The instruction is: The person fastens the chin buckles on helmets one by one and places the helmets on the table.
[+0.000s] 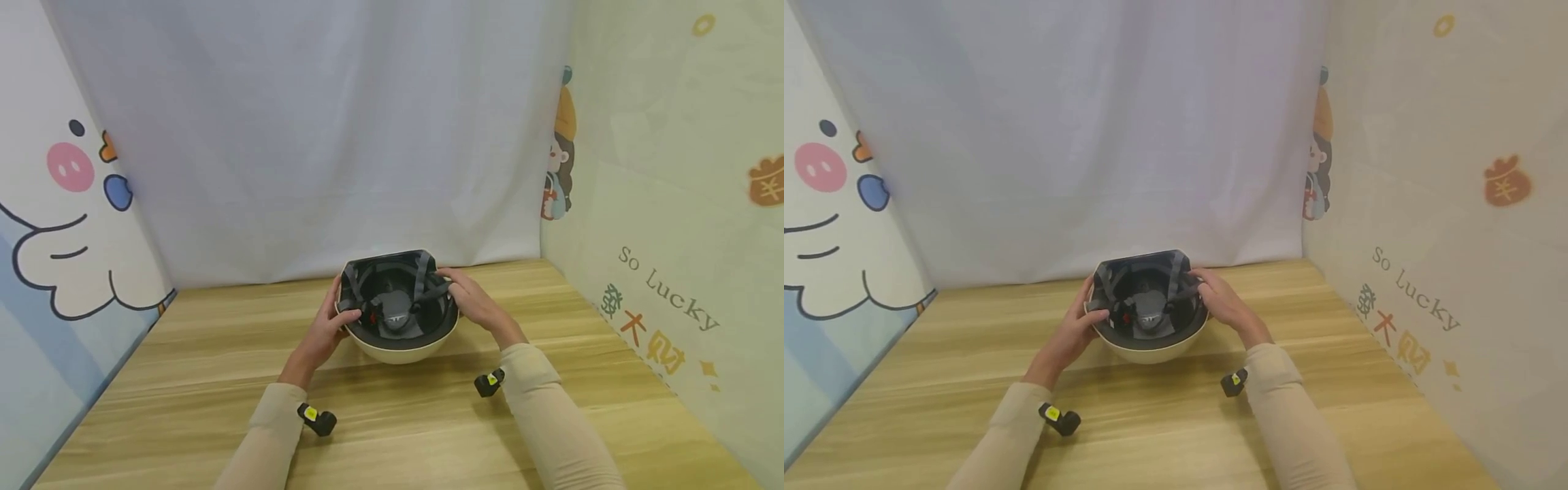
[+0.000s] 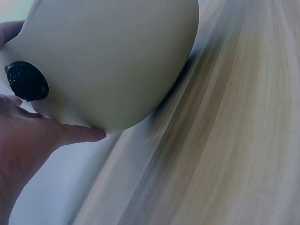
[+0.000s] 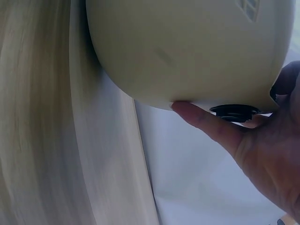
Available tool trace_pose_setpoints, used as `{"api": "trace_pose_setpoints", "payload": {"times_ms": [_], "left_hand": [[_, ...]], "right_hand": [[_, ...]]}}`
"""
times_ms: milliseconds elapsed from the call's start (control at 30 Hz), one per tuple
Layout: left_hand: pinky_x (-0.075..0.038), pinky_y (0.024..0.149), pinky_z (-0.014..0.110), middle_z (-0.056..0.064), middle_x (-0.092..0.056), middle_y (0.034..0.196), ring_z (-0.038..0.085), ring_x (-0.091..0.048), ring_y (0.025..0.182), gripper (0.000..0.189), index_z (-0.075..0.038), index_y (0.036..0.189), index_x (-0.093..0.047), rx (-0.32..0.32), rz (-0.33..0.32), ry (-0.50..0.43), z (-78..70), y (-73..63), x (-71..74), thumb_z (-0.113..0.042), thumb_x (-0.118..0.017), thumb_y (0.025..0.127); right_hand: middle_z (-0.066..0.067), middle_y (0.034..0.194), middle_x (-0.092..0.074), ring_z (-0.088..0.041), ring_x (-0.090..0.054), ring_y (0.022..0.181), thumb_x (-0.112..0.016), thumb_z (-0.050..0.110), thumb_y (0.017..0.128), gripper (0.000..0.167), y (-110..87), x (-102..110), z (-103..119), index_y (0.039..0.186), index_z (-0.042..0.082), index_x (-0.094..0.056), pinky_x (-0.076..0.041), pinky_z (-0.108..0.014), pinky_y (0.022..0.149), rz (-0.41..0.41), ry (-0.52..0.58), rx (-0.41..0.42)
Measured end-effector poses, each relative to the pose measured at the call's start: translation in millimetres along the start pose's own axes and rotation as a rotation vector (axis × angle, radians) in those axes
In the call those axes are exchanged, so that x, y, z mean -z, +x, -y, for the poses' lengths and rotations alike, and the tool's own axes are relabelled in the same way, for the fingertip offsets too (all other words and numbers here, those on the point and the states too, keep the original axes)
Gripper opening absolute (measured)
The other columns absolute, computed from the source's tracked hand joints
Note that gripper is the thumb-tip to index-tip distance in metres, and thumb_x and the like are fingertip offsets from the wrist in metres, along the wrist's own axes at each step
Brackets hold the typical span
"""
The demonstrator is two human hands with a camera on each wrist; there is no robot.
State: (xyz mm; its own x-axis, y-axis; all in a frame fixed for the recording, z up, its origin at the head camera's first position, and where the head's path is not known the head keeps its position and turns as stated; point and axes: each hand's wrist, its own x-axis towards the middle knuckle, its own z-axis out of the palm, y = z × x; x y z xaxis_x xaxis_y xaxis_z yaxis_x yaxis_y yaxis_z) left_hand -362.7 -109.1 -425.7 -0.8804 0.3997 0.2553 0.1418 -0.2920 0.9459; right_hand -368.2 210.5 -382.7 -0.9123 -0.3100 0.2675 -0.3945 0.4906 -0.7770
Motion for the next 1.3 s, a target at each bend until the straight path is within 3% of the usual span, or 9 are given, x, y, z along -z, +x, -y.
{"api": "trace_pose_setpoints", "payload": {"times_ms": [100,267,500,633,800,933,1033,1167,1300], "left_hand": [[-0.055,0.083,0.030,0.031,-0.026,0.155,0.025,-0.061,0.110,0.084,-0.028,0.162,-0.001,0.001,-0.030,-0.009,0.7,-0.6,-0.3,-0.001,-0.049,0.099],[-0.053,0.086,0.030,0.024,-0.022,0.158,0.025,-0.055,0.115,0.081,-0.025,0.162,-0.004,-0.008,-0.085,-0.051,3.0,0.0,-2.4,-0.002,-0.046,0.096],[-0.047,0.092,0.025,0.005,0.002,0.166,0.021,-0.044,0.124,0.083,-0.017,0.161,-0.002,-0.030,-0.197,-0.096,7.7,0.4,-3.9,0.000,-0.045,0.092],[-0.048,0.091,0.025,0.006,-0.001,0.167,0.024,-0.042,0.126,0.082,-0.013,0.161,-0.004,-0.039,-0.238,-0.099,9.2,-1.9,-3.7,0.000,-0.045,0.091],[-0.049,0.092,0.026,0.013,-0.003,0.166,0.022,-0.047,0.122,0.084,-0.008,0.160,-0.002,-0.044,-0.228,-0.092,7.7,-3.4,-4.1,0.002,-0.046,0.089],[-0.050,0.090,0.026,0.018,-0.008,0.164,0.023,-0.049,0.120,0.085,-0.007,0.160,-0.003,-0.049,-0.240,-0.062,3.0,-0.6,-3.0,0.002,-0.049,0.089],[-0.050,0.088,0.025,0.021,-0.008,0.163,0.029,-0.046,0.125,0.086,-0.009,0.160,-0.004,-0.042,-0.252,-0.021,-2.2,2.1,-1.9,0.001,-0.052,0.090],[-0.047,0.095,0.028,0.022,-0.007,0.163,0.036,-0.036,0.136,0.088,-0.010,0.161,-0.001,-0.014,-0.259,0.062,-9.5,3.2,-1.5,0.000,-0.054,0.091],[-0.033,0.111,0.041,0.022,-0.015,0.163,0.034,-0.020,0.147,0.085,-0.007,0.160,-0.006,-0.029,-0.287,0.195,-18.5,4.8,-2.4,-0.002,-0.058,0.093]], "right_hand": [[-0.023,0.149,-0.039,-0.036,-0.055,0.102,-0.029,0.010,0.100,0.050,-1.5,-2.0,2.3,0.147,0.000,-0.044,-0.054,-0.045,0.069,0.007,0.017,-0.016],[-0.022,0.149,-0.038,-0.032,-0.059,0.092,-0.033,0.012,0.099,0.051,-5.1,-3.4,8.5,0.148,0.001,-0.042,-0.057,-0.048,0.070,0.024,0.021,-0.052],[-0.025,0.149,-0.037,-0.029,-0.060,0.090,-0.035,0.009,0.099,0.050,-5.3,-6.8,9.6,0.147,-0.002,-0.040,-0.057,-0.043,0.068,0.062,0.037,-0.046],[-0.024,0.149,-0.037,-0.028,-0.060,0.091,-0.036,0.008,0.100,0.049,-6.8,-10.6,12.0,0.147,-0.002,-0.041,-0.057,-0.040,0.068,0.080,0.045,-0.052],[-0.025,0.142,-0.043,-0.027,-0.058,0.080,-0.036,0.007,0.100,0.048,-7.4,-10.3,11.2,0.146,-0.002,-0.043,-0.053,-0.040,0.068,0.072,-0.032,-0.036],[-0.025,0.144,-0.043,-0.035,-0.061,0.102,-0.038,0.009,0.099,0.049,-4.1,-5.7,14.0,0.146,-0.003,-0.044,-0.049,-0.047,0.084,0.059,-0.146,0.020],[-0.026,0.153,-0.033,-0.042,-0.048,0.129,-0.044,0.008,0.095,0.051,-0.7,-1.2,21.0,0.145,-0.005,-0.044,-0.042,-0.053,0.099,0.038,-0.211,0.082],[-0.028,0.156,-0.025,-0.045,-0.039,0.136,-0.051,0.003,0.091,0.054,3.6,0.9,32.4,0.144,-0.005,-0.045,-0.042,-0.053,0.092,0.045,-0.302,0.147],[-0.027,0.156,-0.027,-0.042,-0.035,0.139,-0.056,0.003,0.092,0.053,10.9,-2.1,43.0,0.144,-0.003,-0.046,-0.043,-0.052,0.097,0.060,-0.397,0.197]]}}
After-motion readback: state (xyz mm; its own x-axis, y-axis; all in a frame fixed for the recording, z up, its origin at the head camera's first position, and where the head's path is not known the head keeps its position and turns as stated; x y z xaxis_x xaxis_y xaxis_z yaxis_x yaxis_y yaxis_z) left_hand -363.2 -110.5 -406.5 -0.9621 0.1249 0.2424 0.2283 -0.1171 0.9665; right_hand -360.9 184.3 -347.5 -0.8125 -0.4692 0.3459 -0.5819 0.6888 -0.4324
